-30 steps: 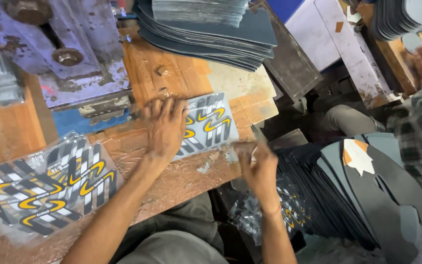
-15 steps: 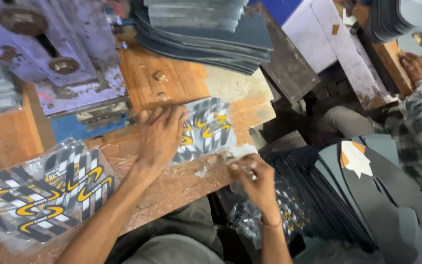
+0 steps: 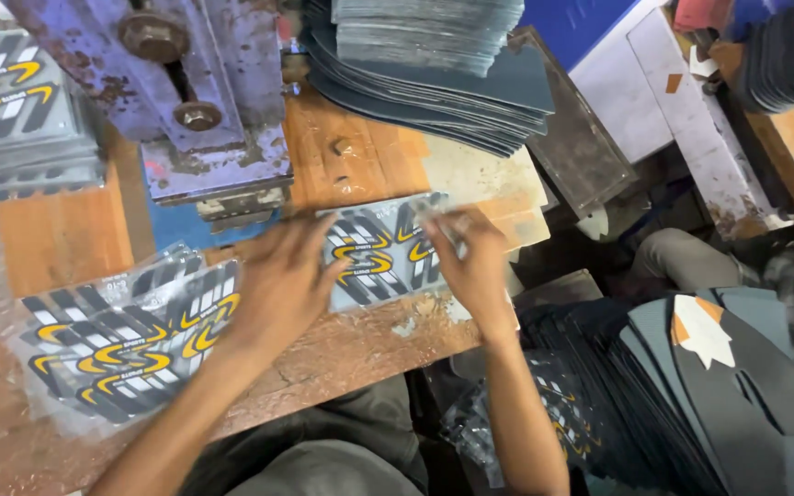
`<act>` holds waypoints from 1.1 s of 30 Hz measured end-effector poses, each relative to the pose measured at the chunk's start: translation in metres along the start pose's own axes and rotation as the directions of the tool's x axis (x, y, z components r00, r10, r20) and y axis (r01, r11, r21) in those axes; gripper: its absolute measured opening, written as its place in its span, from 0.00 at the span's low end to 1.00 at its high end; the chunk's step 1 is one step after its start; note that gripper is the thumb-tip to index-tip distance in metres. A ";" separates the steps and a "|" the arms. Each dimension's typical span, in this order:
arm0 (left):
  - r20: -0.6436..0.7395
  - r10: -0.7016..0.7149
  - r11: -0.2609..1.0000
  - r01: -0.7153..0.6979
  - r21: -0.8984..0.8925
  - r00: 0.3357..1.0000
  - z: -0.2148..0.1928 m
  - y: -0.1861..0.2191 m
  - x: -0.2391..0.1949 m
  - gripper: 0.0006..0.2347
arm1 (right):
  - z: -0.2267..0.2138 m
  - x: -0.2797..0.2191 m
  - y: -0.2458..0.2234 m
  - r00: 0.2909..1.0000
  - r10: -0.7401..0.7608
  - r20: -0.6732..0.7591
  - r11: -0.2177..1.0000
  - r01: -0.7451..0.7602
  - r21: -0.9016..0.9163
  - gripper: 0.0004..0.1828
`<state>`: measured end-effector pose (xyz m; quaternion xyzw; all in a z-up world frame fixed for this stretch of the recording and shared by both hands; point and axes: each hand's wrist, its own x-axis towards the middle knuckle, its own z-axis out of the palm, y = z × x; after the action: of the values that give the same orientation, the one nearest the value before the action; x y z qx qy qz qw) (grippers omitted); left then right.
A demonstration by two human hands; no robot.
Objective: Cleaning and peeling residue from printed logo stickers for sports equipment.
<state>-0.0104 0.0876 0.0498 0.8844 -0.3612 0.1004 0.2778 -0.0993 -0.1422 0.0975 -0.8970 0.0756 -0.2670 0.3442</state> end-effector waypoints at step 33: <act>-0.087 0.035 0.999 -0.032 0.029 0.996 0.095 0.022 0.050 0.13 | -0.037 -0.086 0.032 0.961 0.059 0.271 0.998 -0.064 0.011 0.06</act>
<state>0.0082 -0.0082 0.0001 0.8767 -0.3620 0.1488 0.2795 -0.1903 -0.1599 0.0621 -0.9188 0.0529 -0.1320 0.3681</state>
